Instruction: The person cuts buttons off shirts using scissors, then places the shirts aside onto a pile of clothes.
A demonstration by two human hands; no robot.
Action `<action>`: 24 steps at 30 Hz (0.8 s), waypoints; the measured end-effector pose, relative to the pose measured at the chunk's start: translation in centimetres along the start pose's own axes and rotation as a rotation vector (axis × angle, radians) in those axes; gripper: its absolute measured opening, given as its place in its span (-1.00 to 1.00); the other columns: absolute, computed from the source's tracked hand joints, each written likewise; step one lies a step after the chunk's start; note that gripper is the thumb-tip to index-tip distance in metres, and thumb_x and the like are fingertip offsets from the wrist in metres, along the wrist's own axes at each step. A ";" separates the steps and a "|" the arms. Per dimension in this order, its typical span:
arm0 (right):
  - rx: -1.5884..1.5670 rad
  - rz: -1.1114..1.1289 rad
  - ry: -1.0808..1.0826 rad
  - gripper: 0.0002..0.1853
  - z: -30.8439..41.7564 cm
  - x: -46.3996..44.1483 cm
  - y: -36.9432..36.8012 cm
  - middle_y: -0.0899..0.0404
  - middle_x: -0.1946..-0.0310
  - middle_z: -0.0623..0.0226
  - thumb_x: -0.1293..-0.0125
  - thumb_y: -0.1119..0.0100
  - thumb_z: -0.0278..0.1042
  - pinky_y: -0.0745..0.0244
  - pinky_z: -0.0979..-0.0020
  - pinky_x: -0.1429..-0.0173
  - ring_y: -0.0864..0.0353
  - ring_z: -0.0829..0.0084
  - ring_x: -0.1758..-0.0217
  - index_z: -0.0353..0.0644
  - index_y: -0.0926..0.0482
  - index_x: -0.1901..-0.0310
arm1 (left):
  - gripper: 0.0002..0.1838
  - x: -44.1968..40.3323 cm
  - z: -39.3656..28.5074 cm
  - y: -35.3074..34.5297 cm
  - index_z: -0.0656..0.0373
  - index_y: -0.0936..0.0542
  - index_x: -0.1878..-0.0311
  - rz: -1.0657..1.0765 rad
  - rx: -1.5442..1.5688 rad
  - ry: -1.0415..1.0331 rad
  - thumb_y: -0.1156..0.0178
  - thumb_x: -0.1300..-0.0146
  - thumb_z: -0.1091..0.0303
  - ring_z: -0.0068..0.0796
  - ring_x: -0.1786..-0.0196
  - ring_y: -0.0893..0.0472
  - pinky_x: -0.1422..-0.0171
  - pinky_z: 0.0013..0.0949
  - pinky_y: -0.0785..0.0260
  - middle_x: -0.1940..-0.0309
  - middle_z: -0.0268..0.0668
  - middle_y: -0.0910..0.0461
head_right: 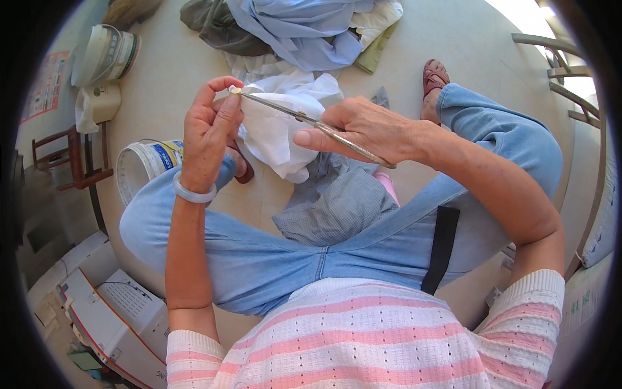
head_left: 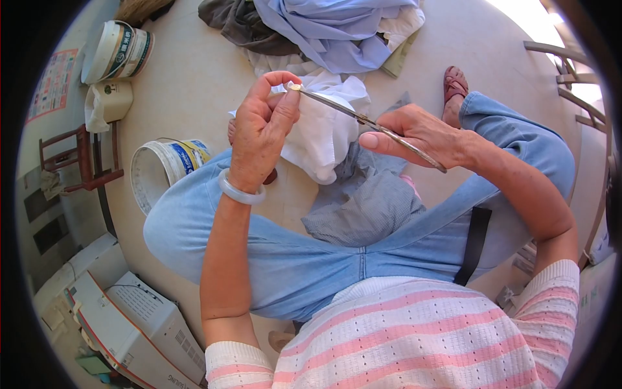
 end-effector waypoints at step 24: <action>-0.277 0.129 -0.126 -0.30 -0.2 1.0 -1.3 -0.15 0.81 0.56 -0.31 0.07 0.45 -0.11 0.56 0.70 -0.21 0.69 0.76 -0.04 -0.29 0.70 | -0.84 -0.1 0.9 0.6 0.29 -0.53 0.11 -0.008 0.199 0.064 -0.11 -0.42 0.38 -0.85 0.51 -0.21 0.47 -0.68 -0.01 0.52 -0.55 -0.39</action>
Point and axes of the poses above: each hand's wrist, its own x-axis away from the middle knuckle, its own y-axis out of the back of the hand, z = x × y, the point moved 10 cm from there along -x, towards the middle knuckle
